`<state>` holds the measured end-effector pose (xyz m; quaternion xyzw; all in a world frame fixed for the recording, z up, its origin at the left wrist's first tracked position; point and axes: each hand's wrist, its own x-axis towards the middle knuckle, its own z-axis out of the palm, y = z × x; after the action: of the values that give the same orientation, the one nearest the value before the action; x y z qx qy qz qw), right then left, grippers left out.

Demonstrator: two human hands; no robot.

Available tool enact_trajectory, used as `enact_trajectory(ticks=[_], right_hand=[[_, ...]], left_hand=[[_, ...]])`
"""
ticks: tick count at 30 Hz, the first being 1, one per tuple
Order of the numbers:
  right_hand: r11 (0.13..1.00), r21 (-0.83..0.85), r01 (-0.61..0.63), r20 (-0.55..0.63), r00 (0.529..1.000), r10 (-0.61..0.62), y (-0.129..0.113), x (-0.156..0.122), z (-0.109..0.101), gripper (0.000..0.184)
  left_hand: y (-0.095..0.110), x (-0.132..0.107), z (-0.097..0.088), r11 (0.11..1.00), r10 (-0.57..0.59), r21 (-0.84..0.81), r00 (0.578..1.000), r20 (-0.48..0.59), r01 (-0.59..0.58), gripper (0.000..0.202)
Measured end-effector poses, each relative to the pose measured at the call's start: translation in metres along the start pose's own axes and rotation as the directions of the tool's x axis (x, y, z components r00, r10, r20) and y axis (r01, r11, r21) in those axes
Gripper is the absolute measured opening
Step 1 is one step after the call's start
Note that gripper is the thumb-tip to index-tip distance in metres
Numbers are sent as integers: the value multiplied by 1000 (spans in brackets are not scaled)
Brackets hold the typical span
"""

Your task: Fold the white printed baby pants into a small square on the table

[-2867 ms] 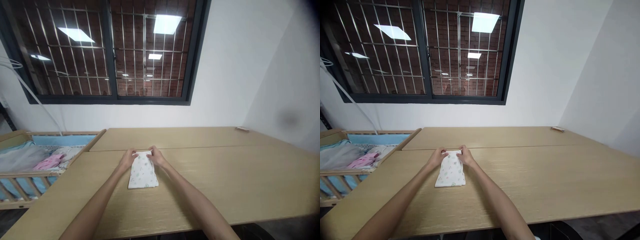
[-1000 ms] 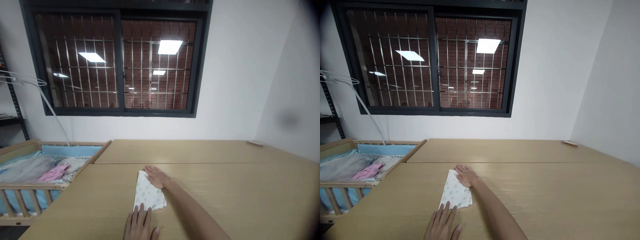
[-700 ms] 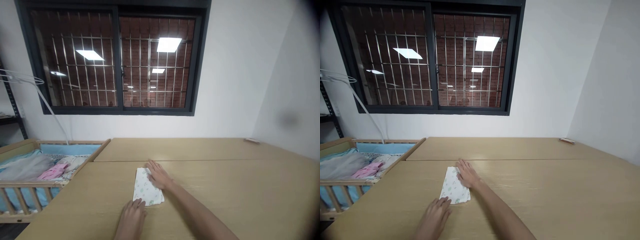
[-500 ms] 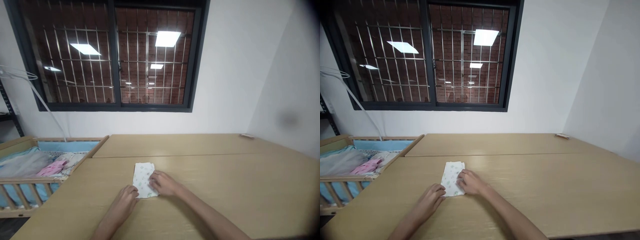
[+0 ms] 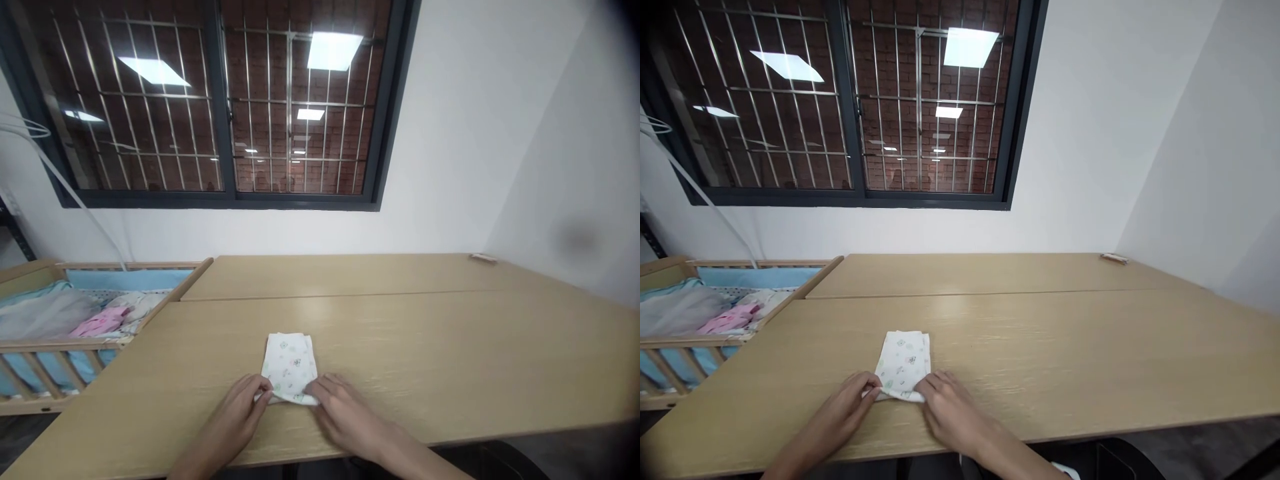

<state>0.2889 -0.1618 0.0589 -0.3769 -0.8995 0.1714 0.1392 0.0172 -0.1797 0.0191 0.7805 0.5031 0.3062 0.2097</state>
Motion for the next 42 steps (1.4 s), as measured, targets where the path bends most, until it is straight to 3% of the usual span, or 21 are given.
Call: enact_trajectory(ticks=[5, 11, 15, 19, 22, 26, 29, 31, 34, 37, 42], right_hand=[[972, 227, -66, -129, 987, 98, 12, 23, -8, 26], [921, 380, -85, -287, 936, 204, 39, 76, -15, 20], [903, 396, -170, -379, 865, 329, 63, 109, -5, 26], [879, 389, -275, -370, 827, 422, 85, 123, 18, 28], [881, 380, -283, -371, 826, 425, 95, 125, 29, 27], [914, 281, -293, -422, 817, 392, 91, 128, 24, 35], [969, 79, -235, -519, 820, 241, 76, 135, 13, 42], [990, -52, -127, -487, 869, 86, 67, 138, 10, 48], [991, -129, 30, -264, 962, -64, 59, 139, 17, 59], [986, -150, 70, -80, 993, -83, 60, 135, 27, 63], [993, -115, 0, -34, 999, -4, 69, 124, 22, 64]], left_hand=[[-7, 13, -8, 996, -7, -85, 999, -38, 4, 32], [-21, 69, -11, 976, -212, -81, 966, -147, 202, 33], [-31, 102, -1, 955, -294, -22, 938, -183, 295, 20], [-41, 113, 12, 922, -362, 56, 906, -220, 382, 9], [-47, 113, 15, 914, -368, 83, 899, -237, 396, 21], [-44, 118, 13, 918, -331, 125, 899, -287, 377, 42], [-32, 125, 16, 932, -247, 171, 904, -349, 320, 49], [-22, 129, 22, 954, -156, 195, 930, -333, 229, 58], [-16, 130, 35, 964, -77, 241, 985, -152, 113, 76], [-20, 126, 46, 952, -129, 278, 991, -20, 130, 90], [-36, 113, 44, 937, -176, 310, 984, 16, 163, 96]])
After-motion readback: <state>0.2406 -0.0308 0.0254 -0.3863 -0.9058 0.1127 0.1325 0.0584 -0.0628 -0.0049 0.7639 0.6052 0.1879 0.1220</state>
